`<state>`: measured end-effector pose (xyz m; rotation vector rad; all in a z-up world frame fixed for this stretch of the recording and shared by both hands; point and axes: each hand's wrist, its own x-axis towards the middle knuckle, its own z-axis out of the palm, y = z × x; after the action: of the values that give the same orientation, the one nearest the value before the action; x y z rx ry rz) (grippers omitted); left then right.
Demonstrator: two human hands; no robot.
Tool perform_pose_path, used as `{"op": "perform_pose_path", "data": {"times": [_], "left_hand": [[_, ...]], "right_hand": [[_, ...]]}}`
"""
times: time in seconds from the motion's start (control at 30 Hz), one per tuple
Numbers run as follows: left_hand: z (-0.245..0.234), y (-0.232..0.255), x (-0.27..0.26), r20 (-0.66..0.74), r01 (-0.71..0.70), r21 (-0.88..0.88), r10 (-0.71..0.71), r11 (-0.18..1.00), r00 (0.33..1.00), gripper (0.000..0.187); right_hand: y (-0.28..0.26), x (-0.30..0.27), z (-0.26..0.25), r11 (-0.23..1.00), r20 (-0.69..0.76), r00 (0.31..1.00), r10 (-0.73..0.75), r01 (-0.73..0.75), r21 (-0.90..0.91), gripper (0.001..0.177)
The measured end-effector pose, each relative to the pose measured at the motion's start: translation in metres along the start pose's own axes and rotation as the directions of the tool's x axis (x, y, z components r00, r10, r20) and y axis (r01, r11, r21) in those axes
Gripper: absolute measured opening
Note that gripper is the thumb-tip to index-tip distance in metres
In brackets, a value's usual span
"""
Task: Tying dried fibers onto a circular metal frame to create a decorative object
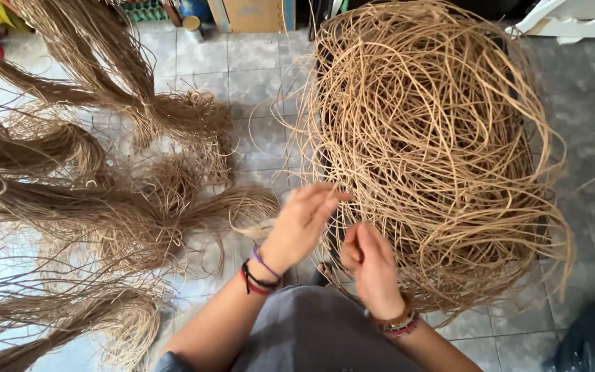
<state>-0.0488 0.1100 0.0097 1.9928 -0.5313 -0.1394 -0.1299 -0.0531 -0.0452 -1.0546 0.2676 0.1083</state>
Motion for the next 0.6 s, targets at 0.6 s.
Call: {"op": "perform_pose_path", "data": {"times": [0.6], "left_hand": [[0.027,-0.003,0.007,-0.070,0.149,-0.478,-0.207,0.866,0.976,0.050]], "right_hand": [[-0.004,0.006,-0.017,0.845,0.259,0.960,-0.104,0.222,-0.486,0.035]]}}
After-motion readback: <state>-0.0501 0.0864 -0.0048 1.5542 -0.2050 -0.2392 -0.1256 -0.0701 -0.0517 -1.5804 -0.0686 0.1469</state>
